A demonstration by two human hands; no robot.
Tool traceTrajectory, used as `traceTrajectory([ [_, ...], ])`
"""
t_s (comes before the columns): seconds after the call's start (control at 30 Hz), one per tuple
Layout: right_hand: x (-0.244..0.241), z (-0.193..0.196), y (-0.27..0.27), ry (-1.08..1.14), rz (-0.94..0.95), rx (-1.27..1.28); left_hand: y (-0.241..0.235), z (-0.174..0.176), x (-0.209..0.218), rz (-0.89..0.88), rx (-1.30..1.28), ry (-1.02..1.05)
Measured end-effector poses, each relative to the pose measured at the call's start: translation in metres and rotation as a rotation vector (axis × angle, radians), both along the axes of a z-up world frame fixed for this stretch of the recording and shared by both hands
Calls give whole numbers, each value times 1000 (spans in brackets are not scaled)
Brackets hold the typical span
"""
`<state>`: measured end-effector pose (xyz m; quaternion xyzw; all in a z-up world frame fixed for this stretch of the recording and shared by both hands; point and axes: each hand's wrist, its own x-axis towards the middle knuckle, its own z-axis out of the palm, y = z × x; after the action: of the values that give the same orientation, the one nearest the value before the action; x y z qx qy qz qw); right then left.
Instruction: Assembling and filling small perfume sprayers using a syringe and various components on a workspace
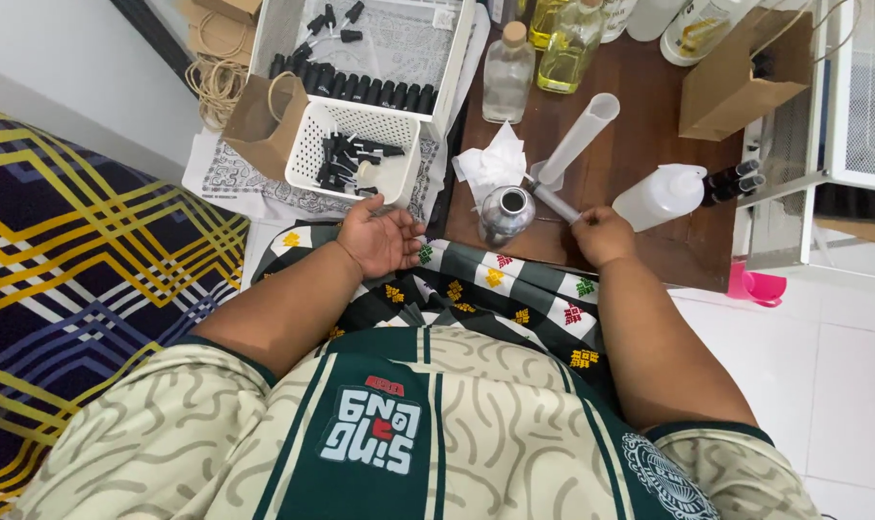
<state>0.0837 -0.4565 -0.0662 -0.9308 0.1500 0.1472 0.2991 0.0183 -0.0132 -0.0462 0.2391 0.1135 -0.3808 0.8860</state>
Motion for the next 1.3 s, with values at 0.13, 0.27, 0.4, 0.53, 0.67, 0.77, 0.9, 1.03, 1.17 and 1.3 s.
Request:
traceTrajectory([
  [0.13,1,2,-1,-5,13,72,-3,3,-1,21,56,5],
  [0.27,-9,28,6,-17,32,87,-7,8,-3,56,89,29],
  [0.4,-15,33,3,16,77,46,-9,16,-5,128,125,51],
  [0.53,-21,37,4,-12,47,114,-10,26,-9,193,100,25],
  [0.67,-23,28,-8,-43,54,63,7,46,-5,258,35,-39],
  [0.77,-32,24,-9,-65,61,58,26,84,-1,319,94,-178],
  [0.9,-45,50,1,-51,54,114,63,105,14,478,1238,-232],
  [1.03,-46,54,4,-34,68,121,77,114,17,416,1541,-435],
  [1.17,-41,36,6,-28,155,128,77,108,20,277,1669,-415],
  [1.3,-39,38,13,33,309,-13,64,108,32,59,1881,-494],
])
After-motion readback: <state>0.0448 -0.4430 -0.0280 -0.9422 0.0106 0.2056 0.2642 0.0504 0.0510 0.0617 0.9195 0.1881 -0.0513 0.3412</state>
